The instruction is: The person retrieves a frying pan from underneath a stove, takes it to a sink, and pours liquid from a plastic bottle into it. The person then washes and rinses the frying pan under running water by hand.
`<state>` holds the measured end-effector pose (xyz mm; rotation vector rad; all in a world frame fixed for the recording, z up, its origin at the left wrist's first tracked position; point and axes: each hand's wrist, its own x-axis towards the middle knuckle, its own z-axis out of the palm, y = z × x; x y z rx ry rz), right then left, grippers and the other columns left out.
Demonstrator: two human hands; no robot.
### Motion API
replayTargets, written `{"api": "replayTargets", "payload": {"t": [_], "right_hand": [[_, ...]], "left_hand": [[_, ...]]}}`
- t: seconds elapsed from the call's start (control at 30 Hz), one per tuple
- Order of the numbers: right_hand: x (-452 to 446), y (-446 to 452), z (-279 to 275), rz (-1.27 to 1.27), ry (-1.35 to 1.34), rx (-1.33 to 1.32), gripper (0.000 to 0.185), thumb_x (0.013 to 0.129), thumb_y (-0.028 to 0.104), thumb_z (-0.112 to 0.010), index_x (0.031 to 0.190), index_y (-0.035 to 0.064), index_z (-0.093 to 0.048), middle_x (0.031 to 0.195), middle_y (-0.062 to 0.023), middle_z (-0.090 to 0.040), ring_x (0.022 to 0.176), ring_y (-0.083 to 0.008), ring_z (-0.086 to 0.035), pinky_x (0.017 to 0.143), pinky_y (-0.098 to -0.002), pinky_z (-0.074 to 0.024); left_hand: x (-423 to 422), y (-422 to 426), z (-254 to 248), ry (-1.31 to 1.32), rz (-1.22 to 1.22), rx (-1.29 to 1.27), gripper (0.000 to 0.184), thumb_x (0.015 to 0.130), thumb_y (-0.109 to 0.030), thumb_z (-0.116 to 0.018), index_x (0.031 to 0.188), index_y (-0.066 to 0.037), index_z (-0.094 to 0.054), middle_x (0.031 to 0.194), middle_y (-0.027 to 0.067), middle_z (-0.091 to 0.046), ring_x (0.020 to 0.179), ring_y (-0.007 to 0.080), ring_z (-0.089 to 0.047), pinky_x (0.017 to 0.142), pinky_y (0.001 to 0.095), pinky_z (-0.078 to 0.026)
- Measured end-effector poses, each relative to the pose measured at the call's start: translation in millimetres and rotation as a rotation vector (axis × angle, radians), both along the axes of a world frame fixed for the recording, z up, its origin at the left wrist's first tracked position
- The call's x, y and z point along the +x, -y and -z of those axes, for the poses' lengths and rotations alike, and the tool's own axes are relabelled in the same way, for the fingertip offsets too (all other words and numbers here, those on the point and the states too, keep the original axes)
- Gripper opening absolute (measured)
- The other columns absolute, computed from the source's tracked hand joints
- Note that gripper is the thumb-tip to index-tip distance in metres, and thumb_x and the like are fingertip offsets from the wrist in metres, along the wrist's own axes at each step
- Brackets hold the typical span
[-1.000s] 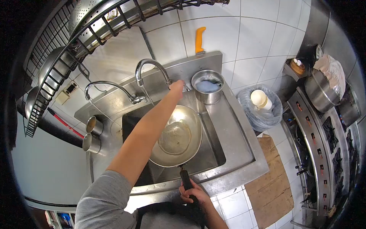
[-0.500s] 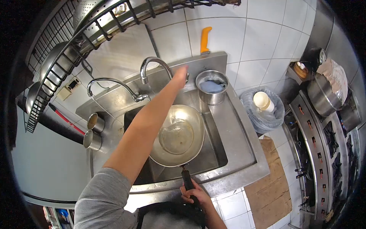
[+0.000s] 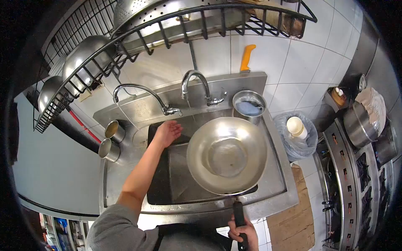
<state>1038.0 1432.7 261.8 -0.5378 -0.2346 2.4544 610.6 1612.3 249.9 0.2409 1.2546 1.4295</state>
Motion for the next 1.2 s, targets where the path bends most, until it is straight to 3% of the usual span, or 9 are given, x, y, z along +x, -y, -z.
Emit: {"api": "replayTargets", "payload": {"t": [0.07,0.17,0.37,0.43,0.6,0.7,0.9,1.03,1.2], "right_hand": [[7,2,-10,0.047,0.036,0.051,0.042,0.069,0.004,-0.056,0.109,0.0013,-0.042,0.054,-0.0057,-0.040,0.032,-0.0099,-0.034,0.032,-0.0253,-0.0228],[18,5,-14,0.079,-0.037,0.070,0.043,0.068,0.003,-0.054,0.109,-0.0001,-0.041,0.054,-0.0071,-0.041,0.032,-0.0107,-0.036,0.031,-0.0252,-0.0228],[34,22,-30,0.219,-0.009,0.058,0.039,0.068,0.003,-0.054,0.105,0.0002,-0.042,0.055,-0.0056,-0.039,0.033,-0.0096,-0.033,0.034,-0.0263,-0.0228],[38,32,-34,0.245,0.018,0.084,0.038,0.070,0.005,-0.053,0.106,0.0016,-0.042,0.056,-0.0042,-0.039,0.034,-0.0088,-0.034,0.037,-0.0263,-0.0243],[39,60,-25,0.305,-0.052,0.167,0.038,0.072,0.005,-0.051,0.108,-0.0004,-0.039,0.057,-0.0027,-0.041,0.033,-0.0073,-0.038,0.034,-0.0256,-0.0249],[29,85,-29,0.399,-0.084,0.155,0.037,0.072,0.005,-0.052,0.107,-0.0009,-0.039,0.058,-0.0028,-0.041,0.033,-0.0069,-0.039,0.034,-0.0248,-0.0271],[19,138,-37,0.490,-0.191,0.142,0.032,0.077,0.005,-0.048,0.108,0.0009,-0.043,0.063,-0.0019,-0.041,0.038,-0.0062,-0.038,0.040,-0.0253,-0.0305],[26,173,-40,0.617,-0.119,0.110,0.033,0.077,0.004,-0.047,0.109,0.0014,-0.043,0.063,-0.0018,-0.041,0.037,-0.0064,-0.038,0.041,-0.0258,-0.0319],[53,198,-39,0.657,-0.205,0.157,0.036,0.076,0.006,-0.048,0.111,-0.0008,-0.042,0.061,-0.0021,-0.041,0.035,-0.0066,-0.040,0.040,-0.0273,-0.0345]], "left_hand": [[-12,-32,17,0.329,-0.093,-0.038,0.048,0.095,-0.034,-0.030,0.119,0.006,-0.039,0.118,0.0226,-0.049,0.102,0.0342,-0.051,0.093,0.0452,-0.042],[-40,-81,34,0.621,-0.206,0.410,0.067,0.096,-0.040,-0.023,0.137,0.008,-0.001,0.142,0.0309,-0.011,0.125,0.0461,-0.028,0.105,0.0503,-0.027],[-61,-106,-6,0.714,-0.175,0.330,0.069,0.096,-0.038,-0.018,0.131,0.019,-0.004,0.138,0.0358,-0.016,0.128,0.0430,-0.025,0.107,0.0483,-0.024],[-54,-106,0,0.508,-0.128,0.330,0.070,0.095,-0.039,-0.021,0.133,0.017,-0.006,0.139,0.0333,-0.020,0.130,0.0391,-0.025,0.110,0.0467,-0.017],[-3,-45,35,0.032,0.079,0.042,0.052,0.093,-0.041,-0.031,0.123,-0.001,-0.041,0.114,0.0149,-0.054,0.098,0.0304,-0.049,0.089,0.0427,-0.036],[22,6,78,0.022,0.298,0.039,0.044,0.092,-0.038,-0.037,0.124,-0.008,-0.043,0.118,0.0105,-0.054,0.101,0.0271,-0.052,0.087,0.0428,-0.036],[92,104,30,-0.236,0.699,0.057,0.035,0.091,-0.021,-0.046,0.124,-0.009,-0.044,0.122,0.0101,-0.055,0.101,0.0215,-0.058,0.072,0.0327,-0.047],[103,106,17,-0.466,0.875,0.114,0.037,0.090,-0.024,-0.049,0.125,-0.011,-0.044,0.126,0.0052,-0.053,0.108,0.0176,-0.055,0.084,0.0325,-0.042],[129,3,16,-0.856,0.591,0.119,0.050,0.086,-0.022,-0.051,0.130,-0.003,-0.038,0.132,0.0133,-0.045,0.122,0.0237,-0.042,0.098,0.0366,-0.035]]}}
